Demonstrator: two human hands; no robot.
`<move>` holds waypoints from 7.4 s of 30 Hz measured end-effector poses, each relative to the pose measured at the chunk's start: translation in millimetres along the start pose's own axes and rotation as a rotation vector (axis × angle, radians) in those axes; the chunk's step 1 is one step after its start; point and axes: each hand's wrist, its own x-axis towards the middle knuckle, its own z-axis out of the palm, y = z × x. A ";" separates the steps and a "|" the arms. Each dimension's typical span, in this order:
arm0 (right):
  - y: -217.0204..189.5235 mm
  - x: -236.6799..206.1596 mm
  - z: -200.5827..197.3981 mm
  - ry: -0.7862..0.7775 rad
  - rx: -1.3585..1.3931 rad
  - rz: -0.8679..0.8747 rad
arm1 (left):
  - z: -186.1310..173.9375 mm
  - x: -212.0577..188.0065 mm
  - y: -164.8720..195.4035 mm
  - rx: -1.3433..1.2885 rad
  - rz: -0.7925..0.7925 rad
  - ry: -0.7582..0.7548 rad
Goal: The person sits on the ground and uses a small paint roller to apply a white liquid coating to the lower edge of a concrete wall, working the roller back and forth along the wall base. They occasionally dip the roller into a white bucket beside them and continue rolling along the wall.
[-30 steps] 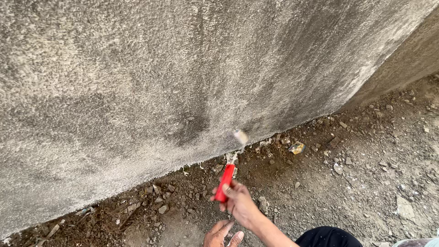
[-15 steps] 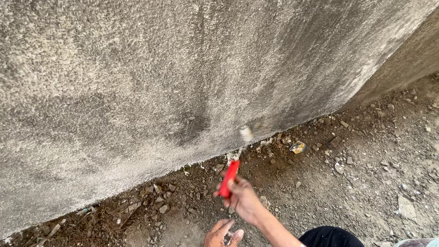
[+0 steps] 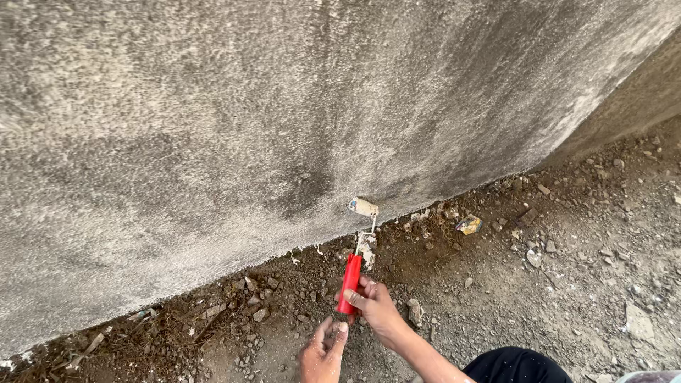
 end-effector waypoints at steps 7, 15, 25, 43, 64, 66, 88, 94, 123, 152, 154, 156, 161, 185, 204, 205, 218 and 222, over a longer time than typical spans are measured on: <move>-3.3 -17.6 16.6 -0.178 -0.515 -0.123 | 10.4 19.5 -22.0 -0.276 0.030 0.006; 4.2 -7.5 15.5 -0.170 -0.172 -0.114 | 6.3 28.9 -16.2 -0.691 -0.106 -0.137; -3.5 -12.9 13.8 -0.195 -0.044 -0.216 | -21.0 11.3 28.0 -0.642 0.012 -0.180; -8.9 -13.2 12.2 -0.082 -0.182 -0.146 | -25.8 8.9 35.2 -0.606 -0.048 -0.341; -25.7 -29.5 11.3 0.065 -0.285 -0.195 | -34.4 -1.7 48.4 -0.675 0.107 -0.423; -27.7 -30.4 15.5 0.018 -0.273 -0.283 | -33.8 -1.2 48.6 -0.688 0.052 -0.446; -26.0 -27.6 15.3 0.002 -0.317 -0.316 | -30.4 8.3 36.6 -0.920 -0.089 -0.475; -32.9 -30.4 16.6 0.046 -0.200 -0.188 | -35.3 -1.9 49.7 -0.885 0.002 -0.520; -24.3 -17.5 9.5 0.161 -0.135 -0.211 | -27.4 1.9 44.5 -0.746 -0.130 -0.415; -26.3 -21.3 11.0 0.169 -0.457 -0.156 | -26.2 1.6 40.0 -0.698 -0.108 -0.393; -23.3 -20.3 10.7 0.169 -0.416 -0.162 | -25.2 3.5 41.7 -0.686 -0.173 -0.373; -21.3 -19.8 9.0 0.180 -0.346 -0.263 | -24.3 5.2 42.9 -0.664 -0.172 -0.341; -24.7 -17.3 4.6 0.137 -0.371 -0.373 | -23.6 1.8 34.9 -0.665 -0.186 -0.330; -28.9 -27.2 11.1 0.086 -0.327 -0.253 | -24.4 0.8 37.8 -0.634 -0.218 -0.357; -21.8 -29.2 15.2 0.136 -0.420 -0.403 | -23.1 5.9 39.6 -0.674 -0.236 -0.337; -20.6 -30.4 13.7 0.150 -0.419 -0.343 | -23.9 4.5 39.1 -0.682 -0.232 -0.336; -0.6 -10.9 7.0 0.104 -0.484 -0.280 | -18.5 19.7 23.1 -0.654 -0.212 -0.342; -10.0 -20.6 16.0 0.099 -0.390 -0.374 | -16.5 23.4 19.4 -0.672 -0.189 -0.376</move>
